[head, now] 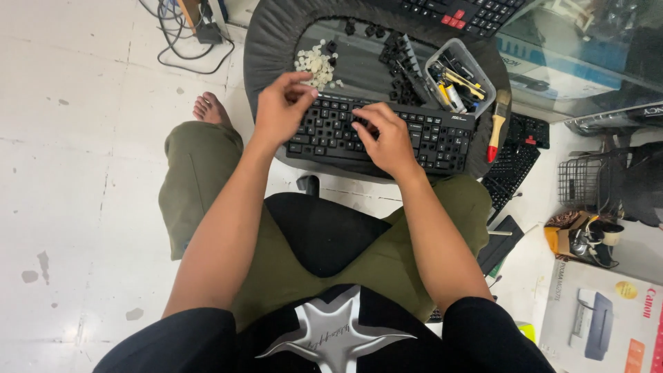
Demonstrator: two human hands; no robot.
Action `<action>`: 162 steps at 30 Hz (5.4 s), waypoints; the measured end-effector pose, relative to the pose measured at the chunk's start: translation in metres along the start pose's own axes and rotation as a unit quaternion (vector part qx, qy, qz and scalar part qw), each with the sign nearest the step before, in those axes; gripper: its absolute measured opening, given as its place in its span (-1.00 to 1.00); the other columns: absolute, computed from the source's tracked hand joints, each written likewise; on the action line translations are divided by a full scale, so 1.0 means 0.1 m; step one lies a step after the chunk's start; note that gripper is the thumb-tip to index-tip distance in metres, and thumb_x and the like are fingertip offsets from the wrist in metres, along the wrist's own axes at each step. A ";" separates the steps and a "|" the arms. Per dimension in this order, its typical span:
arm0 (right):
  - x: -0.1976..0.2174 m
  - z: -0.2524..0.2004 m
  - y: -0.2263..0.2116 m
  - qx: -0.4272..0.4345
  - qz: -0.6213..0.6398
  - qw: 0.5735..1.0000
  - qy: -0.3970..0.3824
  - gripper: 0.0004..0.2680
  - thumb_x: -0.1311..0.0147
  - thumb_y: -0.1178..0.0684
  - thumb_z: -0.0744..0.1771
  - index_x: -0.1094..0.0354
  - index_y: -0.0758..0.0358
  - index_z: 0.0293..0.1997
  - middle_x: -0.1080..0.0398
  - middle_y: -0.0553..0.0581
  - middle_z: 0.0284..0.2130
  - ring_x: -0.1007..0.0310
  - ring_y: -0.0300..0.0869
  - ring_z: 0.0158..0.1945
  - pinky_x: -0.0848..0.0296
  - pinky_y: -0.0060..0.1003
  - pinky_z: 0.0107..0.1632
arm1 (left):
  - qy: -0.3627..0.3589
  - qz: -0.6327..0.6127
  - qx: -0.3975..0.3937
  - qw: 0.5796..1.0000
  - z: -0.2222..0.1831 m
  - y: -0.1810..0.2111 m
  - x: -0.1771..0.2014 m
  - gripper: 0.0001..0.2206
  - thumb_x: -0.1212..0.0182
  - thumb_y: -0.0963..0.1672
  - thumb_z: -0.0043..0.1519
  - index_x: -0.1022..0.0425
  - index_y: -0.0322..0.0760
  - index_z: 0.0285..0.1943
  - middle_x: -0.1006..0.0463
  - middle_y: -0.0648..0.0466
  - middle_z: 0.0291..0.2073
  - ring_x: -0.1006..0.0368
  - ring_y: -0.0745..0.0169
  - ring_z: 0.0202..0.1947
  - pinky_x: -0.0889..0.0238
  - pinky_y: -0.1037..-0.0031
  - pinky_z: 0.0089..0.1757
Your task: Attaching individual keycaps to a computer keyboard switches.
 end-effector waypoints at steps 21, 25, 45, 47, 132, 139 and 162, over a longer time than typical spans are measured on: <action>-0.25 0.02 0.02 0.045 -0.068 0.996 -0.023 -0.84 -0.26 0.23 0.37 -0.51 0.38 0.05 -0.46 0.18 -0.11 -0.39 -0.17 -0.37 -0.49 -0.25 -0.22 | -0.047 0.268 -0.104 0.957 -0.13 -0.02 0.03 -0.54 -0.45 -0.19 0.21 -0.43 -0.32 0.29 -0.38 -0.11 0.11 -0.32 -0.29 0.08 -0.30 -0.01 0.04; -0.24 0.01 0.04 0.032 -0.057 0.998 -0.018 -0.84 -0.26 0.23 0.37 -0.52 0.36 0.05 -0.46 0.18 -0.11 -0.38 -0.18 -0.37 -0.49 -0.26 -0.21 | -0.060 0.256 -0.087 0.961 -0.12 -0.02 0.05 -0.49 -0.47 -0.18 0.19 -0.40 -0.31 0.32 -0.36 -0.12 0.15 -0.31 -0.29 0.16 -0.28 0.01 0.10; -0.49 -0.04 -0.13 0.101 -0.173 0.975 -0.100 -0.89 -0.33 0.20 0.32 -0.61 0.32 -0.11 -0.48 0.13 -0.18 -0.50 0.01 -0.13 -0.52 -0.08 -0.10 | -0.049 0.323 -0.131 0.936 -0.18 -0.08 -0.05 -0.25 -0.68 -0.02 0.05 -0.31 -0.31 0.35 -0.27 -0.12 0.15 -0.30 -0.31 0.11 -0.37 -0.01 -0.01; -0.52 -0.04 -0.08 0.097 -0.182 0.972 -0.111 -0.89 -0.33 0.20 0.32 -0.61 0.31 -0.11 -0.46 0.12 -0.20 -0.50 0.02 -0.16 -0.50 -0.06 -0.14 | -0.049 0.323 -0.131 0.936 -0.17 -0.10 -0.05 -0.24 -0.69 -0.02 0.03 -0.32 -0.32 0.35 -0.28 -0.12 0.16 -0.30 -0.30 0.11 -0.34 0.01 0.03; 0.32 0.13 -0.44 0.133 0.013 0.988 0.081 -0.88 -0.31 0.39 0.27 -0.59 0.42 -0.16 -0.60 0.27 -0.21 -0.59 0.08 -0.15 -0.58 -0.11 -0.17 | -0.213 -0.191 0.052 0.957 -0.14 0.34 -0.67 -0.65 -0.25 -0.15 0.37 -0.48 -0.35 0.32 -0.70 -0.17 -0.18 -0.64 0.18 -0.14 -0.53 0.49 -0.10; 0.10 0.19 -0.35 0.112 0.070 0.989 0.068 -0.86 -0.36 0.33 0.26 -0.60 0.32 -0.16 -0.60 0.22 -0.22 -0.59 0.11 -0.15 -0.57 -0.09 -0.14 | -0.212 -0.142 0.055 0.965 -0.17 0.33 -0.41 -0.57 -0.30 -0.17 0.32 -0.41 -0.29 0.39 -0.70 -0.15 -0.14 -0.64 0.20 -0.12 -0.50 0.41 -0.05; 0.02 -0.24 -0.17 0.089 -0.050 0.993 -0.062 -0.89 -0.33 0.28 0.33 -0.56 0.39 -0.09 -0.56 0.25 -0.16 -0.53 0.00 -0.11 -0.51 -0.16 0.02 | -0.034 -0.106 0.051 0.993 -0.08 0.33 -0.24 -0.74 -0.14 -0.08 0.34 -0.54 -0.17 0.17 -0.73 0.17 -0.24 -0.49 0.49 -0.35 -0.40 0.50 -0.16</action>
Point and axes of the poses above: each hand's wrist, its own z-axis towards the middle knuckle, its own x-axis out of the back of the hand, y = z × x, the point moved 5 cm from there along z, towards the middle knuckle
